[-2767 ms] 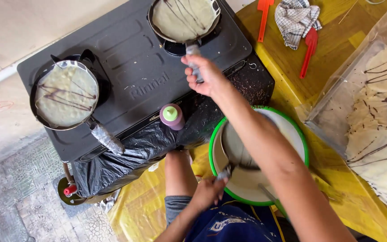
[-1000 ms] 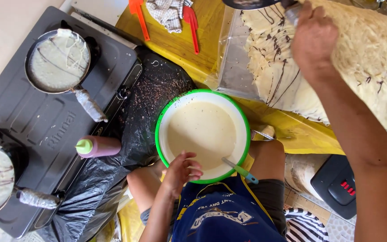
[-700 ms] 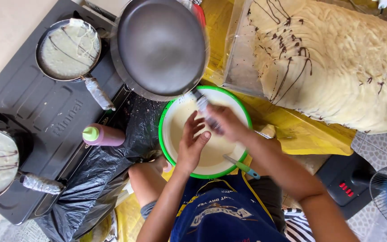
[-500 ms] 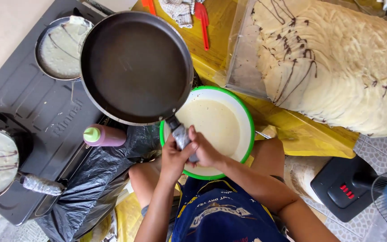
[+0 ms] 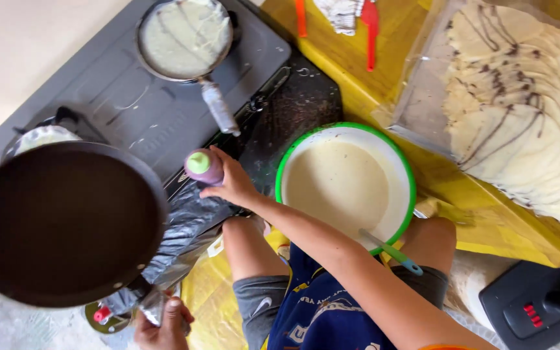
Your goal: Preparing crepes by pouring batter into pans, cooking them on a gas stove, stacking them, and applying chocolate sauce.
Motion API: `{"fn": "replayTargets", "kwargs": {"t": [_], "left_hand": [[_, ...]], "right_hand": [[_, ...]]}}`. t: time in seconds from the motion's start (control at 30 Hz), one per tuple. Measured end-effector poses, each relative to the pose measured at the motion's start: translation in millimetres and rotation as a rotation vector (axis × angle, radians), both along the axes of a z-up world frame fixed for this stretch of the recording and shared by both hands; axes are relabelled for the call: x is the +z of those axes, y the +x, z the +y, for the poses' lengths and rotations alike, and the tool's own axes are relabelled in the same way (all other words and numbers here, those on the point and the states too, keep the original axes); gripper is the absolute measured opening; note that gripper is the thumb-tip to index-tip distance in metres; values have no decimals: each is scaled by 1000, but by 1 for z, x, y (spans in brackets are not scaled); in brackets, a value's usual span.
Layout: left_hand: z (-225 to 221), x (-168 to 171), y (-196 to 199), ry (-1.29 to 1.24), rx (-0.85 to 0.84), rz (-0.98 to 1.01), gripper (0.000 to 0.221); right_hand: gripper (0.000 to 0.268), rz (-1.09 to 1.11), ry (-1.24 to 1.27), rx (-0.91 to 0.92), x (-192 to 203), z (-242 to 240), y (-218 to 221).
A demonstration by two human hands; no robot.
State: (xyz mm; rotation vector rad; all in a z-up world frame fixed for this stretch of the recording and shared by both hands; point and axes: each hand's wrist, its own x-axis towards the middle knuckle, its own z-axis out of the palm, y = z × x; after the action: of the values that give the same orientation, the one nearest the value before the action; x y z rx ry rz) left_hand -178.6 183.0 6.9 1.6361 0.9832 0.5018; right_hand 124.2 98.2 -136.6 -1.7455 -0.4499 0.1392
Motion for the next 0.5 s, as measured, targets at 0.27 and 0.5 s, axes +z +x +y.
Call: {"fn": "replayTargets", "kwargs": {"t": [0.27,0.5], "left_hand": [[-34,-12,2,-336,-83,356,23],[-106,-74,35,-533,-618,324,27]], "right_hand": [[91,194,91,-160,37,-111,17],[108,200,-1476,446,280,-237,-46]]}}
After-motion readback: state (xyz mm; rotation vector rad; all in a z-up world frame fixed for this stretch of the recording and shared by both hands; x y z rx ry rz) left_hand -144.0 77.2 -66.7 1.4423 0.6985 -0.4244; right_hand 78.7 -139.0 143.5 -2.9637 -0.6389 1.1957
